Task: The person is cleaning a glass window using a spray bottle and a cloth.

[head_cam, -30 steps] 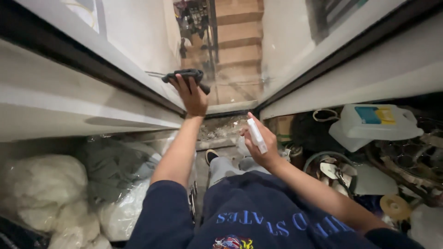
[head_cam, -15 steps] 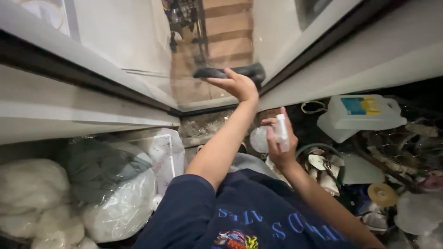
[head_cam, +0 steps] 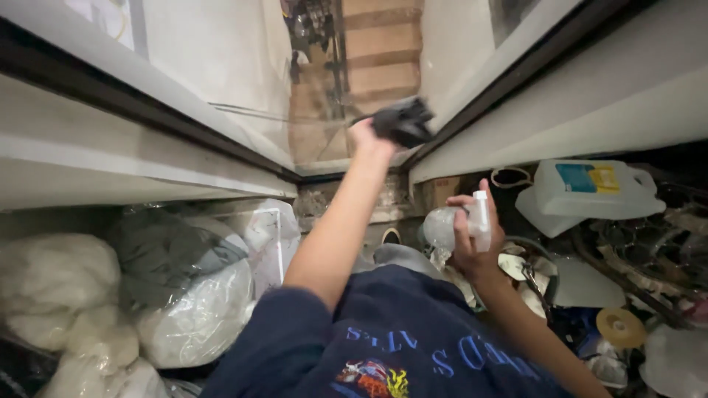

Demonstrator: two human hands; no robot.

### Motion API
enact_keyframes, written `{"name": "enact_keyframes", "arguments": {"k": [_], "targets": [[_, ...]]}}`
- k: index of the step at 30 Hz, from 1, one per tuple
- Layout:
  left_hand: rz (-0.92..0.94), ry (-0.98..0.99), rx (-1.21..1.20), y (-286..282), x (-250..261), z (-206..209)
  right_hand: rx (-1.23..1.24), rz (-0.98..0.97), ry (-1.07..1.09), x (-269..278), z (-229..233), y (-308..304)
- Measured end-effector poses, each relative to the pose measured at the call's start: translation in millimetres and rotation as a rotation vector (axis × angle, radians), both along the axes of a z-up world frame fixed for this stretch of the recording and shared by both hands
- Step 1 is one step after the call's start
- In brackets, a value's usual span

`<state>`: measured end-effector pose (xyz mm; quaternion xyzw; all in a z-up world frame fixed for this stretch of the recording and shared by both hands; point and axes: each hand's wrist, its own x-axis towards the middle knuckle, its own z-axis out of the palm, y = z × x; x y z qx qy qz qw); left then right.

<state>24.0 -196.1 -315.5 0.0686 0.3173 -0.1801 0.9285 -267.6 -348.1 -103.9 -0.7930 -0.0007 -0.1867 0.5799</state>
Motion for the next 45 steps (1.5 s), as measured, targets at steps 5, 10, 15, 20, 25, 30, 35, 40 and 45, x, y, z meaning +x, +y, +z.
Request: {"name": "enact_keyframes", "arguments": {"k": [5,10,15,20,25,30,35,40,45], "targets": [[0.414,-0.022,0.163,166,-28,52,-0.003,0.034,-0.008,8,7,26],[0.518,0.067,0.251,193,-22,106,-0.062,0.048,-0.027,20,4,49],[0.443,0.043,0.155,146,-25,124,-0.126,0.066,-0.008,30,14,63],[0.351,0.021,0.082,94,-37,124,-0.089,0.109,-0.056,19,5,68],[0.289,-0.007,0.004,101,-22,57,-0.078,0.108,0.032,15,1,63],[0.335,-0.014,0.013,165,3,2,-0.006,0.116,0.016,11,-10,62],[0.35,-0.164,0.061,212,-4,8,-0.011,0.151,0.091,16,0,69],[0.417,-0.12,0.043,165,11,9,-0.145,0.184,0.02,22,3,80],[0.235,0.039,0.125,108,-14,76,-0.186,0.172,0.008,22,9,81]]}}
